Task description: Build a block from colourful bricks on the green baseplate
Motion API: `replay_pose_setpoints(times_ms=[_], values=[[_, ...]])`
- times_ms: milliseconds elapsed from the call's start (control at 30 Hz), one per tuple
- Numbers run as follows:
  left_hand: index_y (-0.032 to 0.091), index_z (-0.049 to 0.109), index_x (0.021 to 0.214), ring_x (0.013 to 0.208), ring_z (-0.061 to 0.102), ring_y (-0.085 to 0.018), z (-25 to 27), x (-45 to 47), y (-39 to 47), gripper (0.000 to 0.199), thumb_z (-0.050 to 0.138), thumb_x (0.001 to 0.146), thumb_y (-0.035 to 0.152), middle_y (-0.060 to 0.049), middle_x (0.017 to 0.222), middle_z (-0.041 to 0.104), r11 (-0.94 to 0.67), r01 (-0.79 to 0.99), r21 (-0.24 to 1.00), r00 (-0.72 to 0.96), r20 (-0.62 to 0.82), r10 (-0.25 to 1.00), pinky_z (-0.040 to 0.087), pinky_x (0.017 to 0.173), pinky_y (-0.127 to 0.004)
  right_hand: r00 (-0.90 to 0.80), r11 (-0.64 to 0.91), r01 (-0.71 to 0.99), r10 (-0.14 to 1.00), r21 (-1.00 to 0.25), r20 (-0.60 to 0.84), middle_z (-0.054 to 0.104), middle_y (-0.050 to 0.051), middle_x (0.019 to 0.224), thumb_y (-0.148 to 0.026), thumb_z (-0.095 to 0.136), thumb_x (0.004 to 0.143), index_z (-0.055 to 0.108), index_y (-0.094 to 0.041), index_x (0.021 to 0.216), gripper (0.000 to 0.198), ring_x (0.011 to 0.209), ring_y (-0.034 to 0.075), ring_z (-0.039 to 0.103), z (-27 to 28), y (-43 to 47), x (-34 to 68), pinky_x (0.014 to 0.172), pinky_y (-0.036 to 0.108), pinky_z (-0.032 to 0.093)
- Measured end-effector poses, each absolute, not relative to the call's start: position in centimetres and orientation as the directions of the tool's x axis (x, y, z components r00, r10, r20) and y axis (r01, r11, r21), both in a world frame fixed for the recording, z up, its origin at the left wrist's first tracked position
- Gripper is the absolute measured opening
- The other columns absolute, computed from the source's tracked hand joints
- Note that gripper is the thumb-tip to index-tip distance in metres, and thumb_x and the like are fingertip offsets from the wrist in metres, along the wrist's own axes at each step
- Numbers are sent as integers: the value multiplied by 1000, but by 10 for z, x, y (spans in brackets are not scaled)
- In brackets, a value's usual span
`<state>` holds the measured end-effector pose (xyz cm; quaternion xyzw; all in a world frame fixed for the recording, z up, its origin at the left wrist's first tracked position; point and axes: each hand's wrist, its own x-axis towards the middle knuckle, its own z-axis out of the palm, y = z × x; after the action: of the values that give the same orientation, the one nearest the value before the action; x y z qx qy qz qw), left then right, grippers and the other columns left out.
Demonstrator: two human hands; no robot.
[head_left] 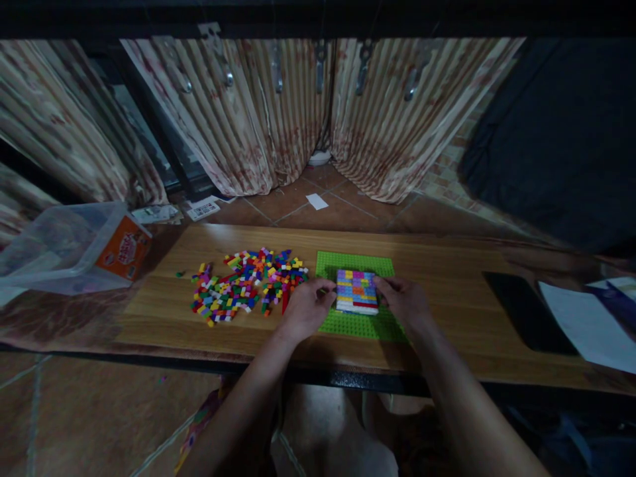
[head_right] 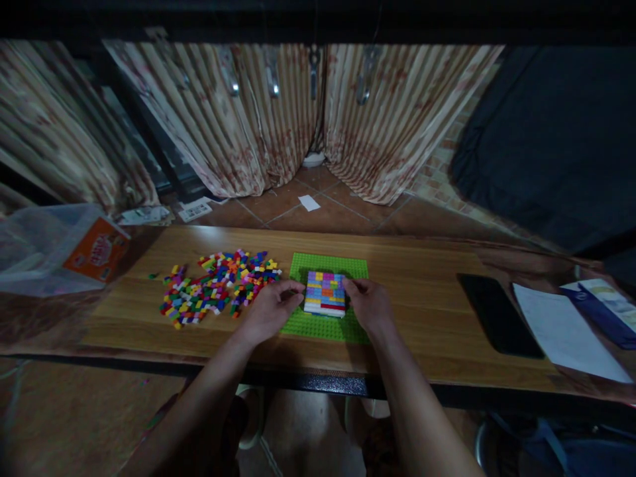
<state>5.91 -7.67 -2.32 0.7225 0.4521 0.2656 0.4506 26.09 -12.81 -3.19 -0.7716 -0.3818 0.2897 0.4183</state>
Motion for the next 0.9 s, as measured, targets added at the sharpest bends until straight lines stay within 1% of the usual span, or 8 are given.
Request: replay_pose_setpoints(times_ms=[100, 267, 367, 533, 700, 733, 800, 900], values=[[18, 72, 96, 69, 62, -13, -25, 59, -77, 22, 55, 83, 19, -1, 81, 71, -182, 407, 895, 452, -24, 892, 46, 63, -22, 546, -359, 389, 832, -849, -102, 69, 4, 62, -51, 59, 77, 73, -16, 74, 38, 53, 17, 60, -34, -128, 261, 50, 27, 41], [18, 72, 97, 68, 62, -13, -27, 61, -79, 22, 56, 82, 19, -1, 81, 72, -184, 424, 887, 447, -29, 894, 47, 62, -22, 565, -372, 473, 824, -799, -49, 66, 5, 58, -57, 56, 78, 70, -16, 67, 44, 53, 18, 58, -42, -127, 263, 51, 28, 39], [19, 72, 96, 71, 63, -13, -27, 61, -79, 22, 56, 82, 18, -1, 82, 72, -187, 421, 888, 452, -27, 892, 48, 65, -22, 567, -372, 470, 822, -800, -49, 65, 5, 57, -58, 56, 77, 68, -16, 65, 46, 51, 18, 57, -47, -126, 265, 50, 29, 38], [19, 72, 94, 72, 64, -13, -28, 63, -78, 20, 56, 82, 18, -1, 81, 72, -188, 407, 894, 442, -13, 897, 49, 66, -22, 554, -349, 440, 831, -827, -57, 68, 6, 62, -60, 57, 76, 69, -16, 68, 46, 54, 19, 59, -51, -126, 266, 52, 29, 40], [16, 71, 91, 79, 66, -15, -31, 50, -66, 18, 57, 82, 17, -3, 85, 73, -225, 362, 905, 393, 71, 917, 52, 74, -24, 547, -381, 453, 833, -806, -86, 68, 5, 61, -62, 57, 75, 69, -18, 66, 46, 57, 21, 62, -47, -128, 266, 54, 30, 42], [16, 71, 92, 80, 67, -15, -30, 44, -62, 18, 56, 82, 16, -3, 86, 73, -224, 356, 907, 370, 83, 925, 52, 75, -24, 549, -383, 447, 831, -809, -90, 68, 6, 61, -63, 57, 75, 69, -18, 65, 47, 57, 21, 62, -46, -129, 266, 54, 31, 42], [16, 71, 93, 80, 68, -15, -26, 29, -52, 20, 55, 82, 13, -4, 87, 74, -198, 380, 904, 288, 87, 953, 53, 76, -25, 574, -389, 372, 810, -843, -121, 70, 8, 65, -64, 57, 74, 70, -17, 69, 49, 56, 20, 61, -45, -130, 267, 53, 31, 43], [15, 72, 96, 84, 69, -17, -18, 2, -40, 24, 55, 80, 11, -5, 89, 75, -130, 518, 846, 120, 78, 990, 54, 81, -27, 621, -396, 206, 760, -895, -193, 72, 10, 72, -63, 57, 74, 72, -14, 78, 51, 54, 17, 59, -43, -129, 268, 50, 29, 44]])
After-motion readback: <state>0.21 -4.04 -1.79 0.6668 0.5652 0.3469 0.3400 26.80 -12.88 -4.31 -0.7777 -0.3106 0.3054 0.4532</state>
